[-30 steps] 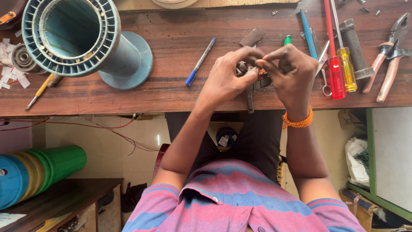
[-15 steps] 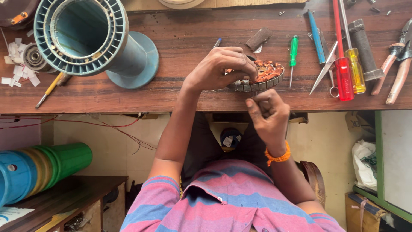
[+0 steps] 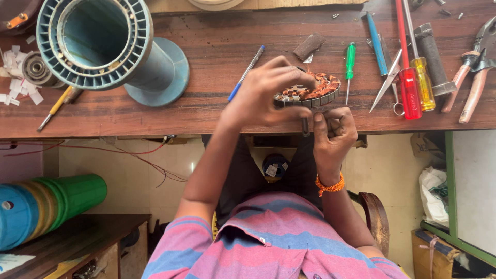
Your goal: The person sits at a workbench and hand-threads copper wire into the slots of a circular motor armature core, pressing and routing the wire around the commutator segments one section at a time, turning the armature as they work.
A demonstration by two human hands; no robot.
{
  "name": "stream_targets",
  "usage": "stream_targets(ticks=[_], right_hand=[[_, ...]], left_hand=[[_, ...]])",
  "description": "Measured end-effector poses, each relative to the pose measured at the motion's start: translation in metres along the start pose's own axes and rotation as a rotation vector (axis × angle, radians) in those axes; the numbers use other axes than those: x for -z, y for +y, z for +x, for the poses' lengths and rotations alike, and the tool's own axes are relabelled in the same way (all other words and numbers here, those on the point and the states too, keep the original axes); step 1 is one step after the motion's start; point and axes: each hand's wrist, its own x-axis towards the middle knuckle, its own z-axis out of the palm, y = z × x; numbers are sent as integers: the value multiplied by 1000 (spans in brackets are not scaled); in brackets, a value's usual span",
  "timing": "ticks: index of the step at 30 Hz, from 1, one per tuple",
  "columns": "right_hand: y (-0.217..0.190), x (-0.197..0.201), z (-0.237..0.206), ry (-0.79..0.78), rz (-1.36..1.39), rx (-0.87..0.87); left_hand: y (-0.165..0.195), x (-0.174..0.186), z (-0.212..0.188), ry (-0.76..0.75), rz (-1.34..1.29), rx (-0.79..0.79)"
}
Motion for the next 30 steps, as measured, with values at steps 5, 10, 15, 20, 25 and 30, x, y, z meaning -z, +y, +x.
stream_targets(ticks=[5,10,15,20,25,30], right_hand=[[-4,20,24,-93,-123,43],[-30,47,46,-208,-271,240],[-57,43,56,-313,-327,356],[-68,27,78,-403,-339,389],[-70,23,99,-446,-390,424],[-61,19,101,-342,-369,419]], left_hand=[[16,-41,-9,194,249,91],[8,-62,-21,334,151,132],[6,-71,-24,362,140,126],[11,-68,-29,349,160,167],[22,-57,-21,358,43,229],[23,-43,-3,197,-136,543]])
